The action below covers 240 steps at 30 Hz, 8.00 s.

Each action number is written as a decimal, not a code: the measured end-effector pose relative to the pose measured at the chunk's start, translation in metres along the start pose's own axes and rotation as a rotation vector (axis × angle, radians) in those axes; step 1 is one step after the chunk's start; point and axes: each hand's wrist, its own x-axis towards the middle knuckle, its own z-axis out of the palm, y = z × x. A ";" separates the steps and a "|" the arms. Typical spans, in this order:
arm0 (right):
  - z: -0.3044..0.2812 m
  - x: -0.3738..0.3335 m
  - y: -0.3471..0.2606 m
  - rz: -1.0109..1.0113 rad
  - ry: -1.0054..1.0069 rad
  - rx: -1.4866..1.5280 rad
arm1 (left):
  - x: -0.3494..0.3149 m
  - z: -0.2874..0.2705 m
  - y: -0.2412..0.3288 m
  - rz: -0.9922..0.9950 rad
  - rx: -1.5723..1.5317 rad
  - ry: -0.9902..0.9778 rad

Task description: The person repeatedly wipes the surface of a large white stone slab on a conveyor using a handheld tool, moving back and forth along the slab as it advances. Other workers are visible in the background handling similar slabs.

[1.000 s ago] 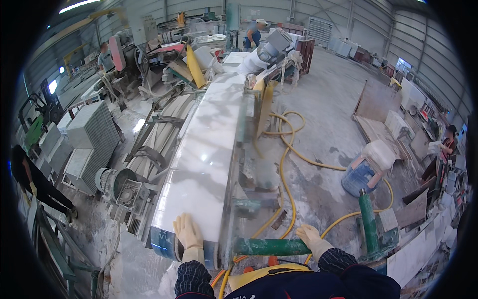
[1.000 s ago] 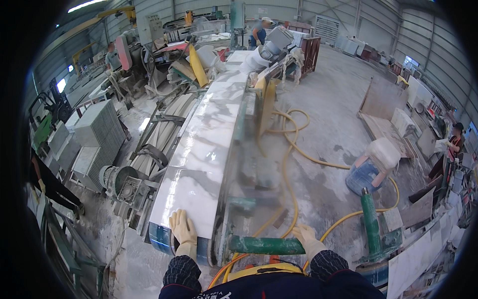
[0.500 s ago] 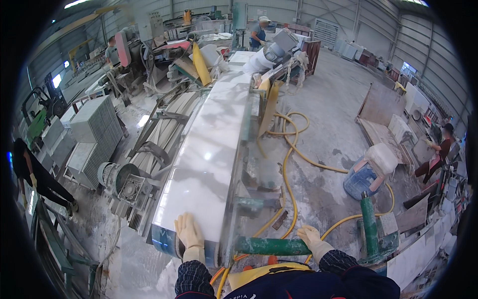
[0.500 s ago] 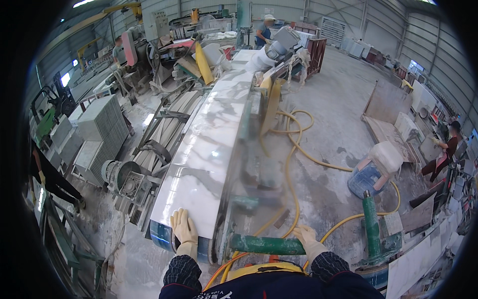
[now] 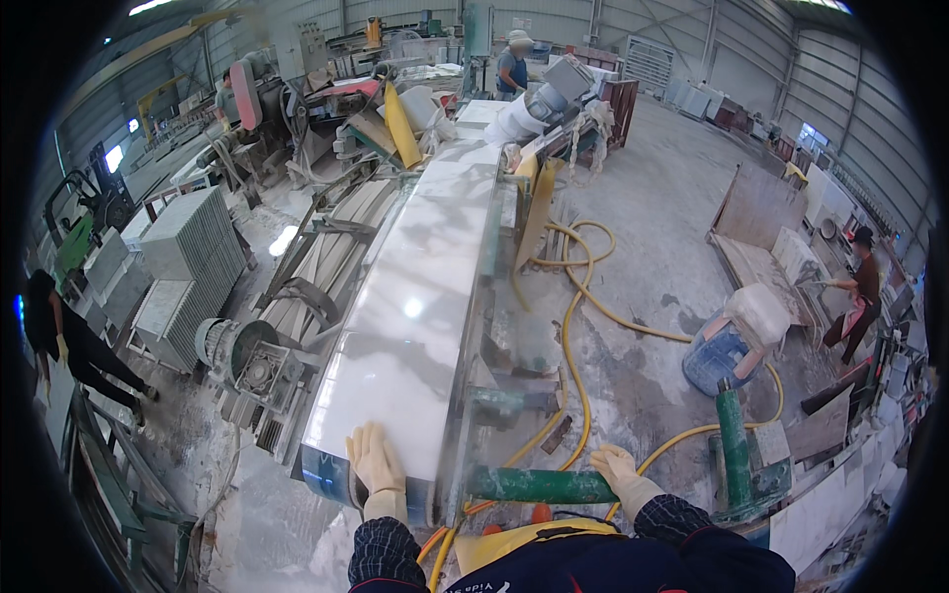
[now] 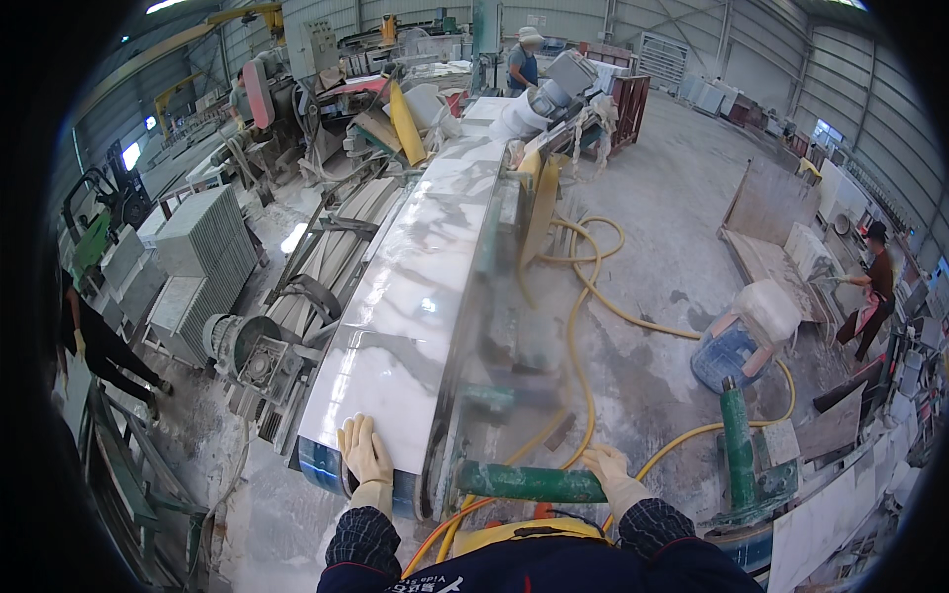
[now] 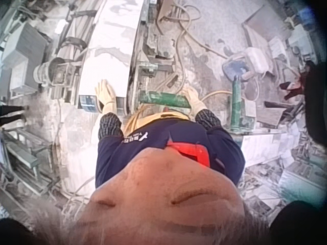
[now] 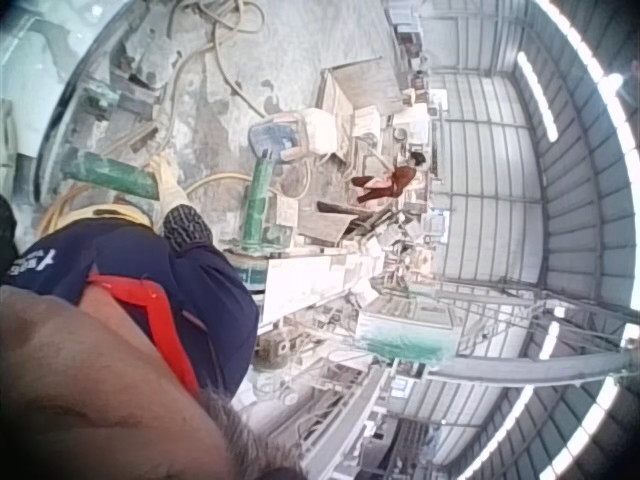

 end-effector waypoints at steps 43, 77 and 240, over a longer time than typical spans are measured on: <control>-0.012 0.013 0.007 -0.002 -0.027 -0.020 | -0.025 -0.022 0.001 -0.084 0.049 0.004; -0.017 0.014 0.013 -0.031 -0.039 0.015 | -0.043 -0.028 -0.004 -0.076 0.037 0.058; -0.370 -0.238 0.162 -0.692 0.699 1.233 | -0.111 0.207 0.295 -0.819 -1.454 -1.616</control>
